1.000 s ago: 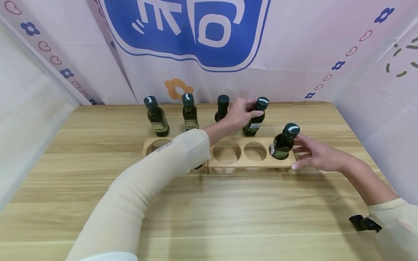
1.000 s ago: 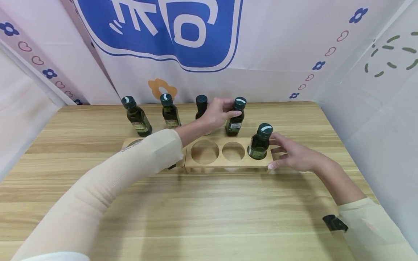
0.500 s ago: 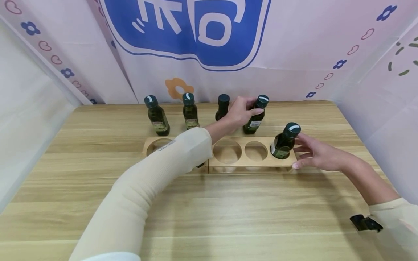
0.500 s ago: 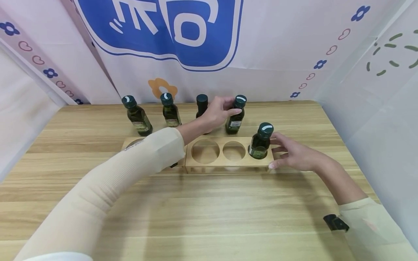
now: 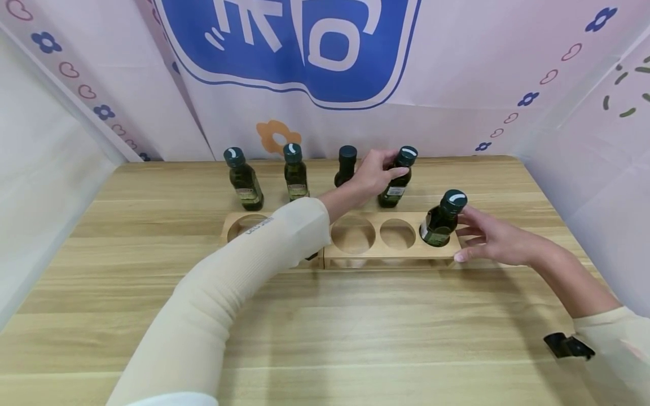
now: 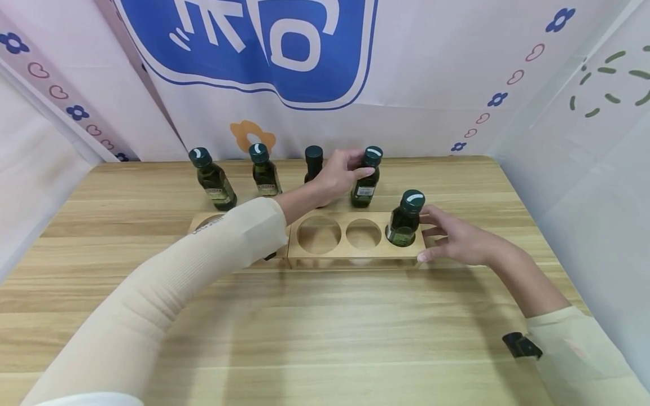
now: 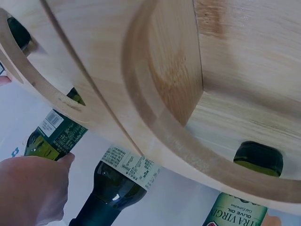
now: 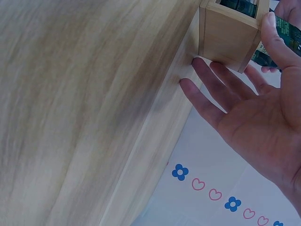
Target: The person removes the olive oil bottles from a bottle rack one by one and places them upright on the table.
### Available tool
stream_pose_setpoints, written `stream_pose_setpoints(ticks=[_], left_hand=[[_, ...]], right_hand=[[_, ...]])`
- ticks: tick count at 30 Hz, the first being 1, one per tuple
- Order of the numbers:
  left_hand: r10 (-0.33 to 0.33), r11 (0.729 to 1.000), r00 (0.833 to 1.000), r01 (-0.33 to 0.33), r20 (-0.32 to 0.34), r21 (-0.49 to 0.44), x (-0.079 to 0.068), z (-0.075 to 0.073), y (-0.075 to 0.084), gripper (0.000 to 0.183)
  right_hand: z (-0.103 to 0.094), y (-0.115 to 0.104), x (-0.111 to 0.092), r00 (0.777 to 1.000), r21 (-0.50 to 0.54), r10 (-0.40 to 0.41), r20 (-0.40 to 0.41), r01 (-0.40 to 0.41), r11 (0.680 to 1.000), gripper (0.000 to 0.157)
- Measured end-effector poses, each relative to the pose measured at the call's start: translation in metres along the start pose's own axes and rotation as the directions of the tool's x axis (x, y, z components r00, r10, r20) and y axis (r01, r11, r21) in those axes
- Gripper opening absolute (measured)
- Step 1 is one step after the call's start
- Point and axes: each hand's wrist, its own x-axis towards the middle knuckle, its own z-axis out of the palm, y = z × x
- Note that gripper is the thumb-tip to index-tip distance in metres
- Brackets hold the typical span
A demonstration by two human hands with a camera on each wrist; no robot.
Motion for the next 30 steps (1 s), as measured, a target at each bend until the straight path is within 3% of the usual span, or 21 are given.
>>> stream_pose_setpoints(ticks=[7, 17, 23, 30], left_hand=[[0.009, 1.0, 1.0, -0.009, 0.007, -0.01, -0.0014, -0.0001, -0.0005, 0.048], [-0.045, 0.998, 0.999, 0.044, -0.01, -0.052, -0.0012, -0.0009, -0.0006, 0.05], [-0.085, 0.996, 0.996, 0.084, -0.017, -0.04, -0.002, -0.0015, 0.0006, 0.054], [-0.089, 0.996, 0.996, 0.089, -0.023, 0.009, -0.0059, -0.0036, 0.0055, 0.056]], right_hand=[[0.0, 0.0005, 0.0, 1.0, -0.001, -0.014, 0.001, 0.014, 1.0, 0.084], [0.0006, -0.0006, -0.0006, 1.0, -0.006, -0.003, -0.001, 0.003, 1.0, 0.083], [0.0013, -0.0006, -0.0008, 1.0, -0.002, -0.012, -0.002, 0.012, 1.0, 0.083], [0.0011, -0.0005, -0.0011, 1.0, 0.003, -0.019, 0.0, 0.019, 1.0, 0.083]])
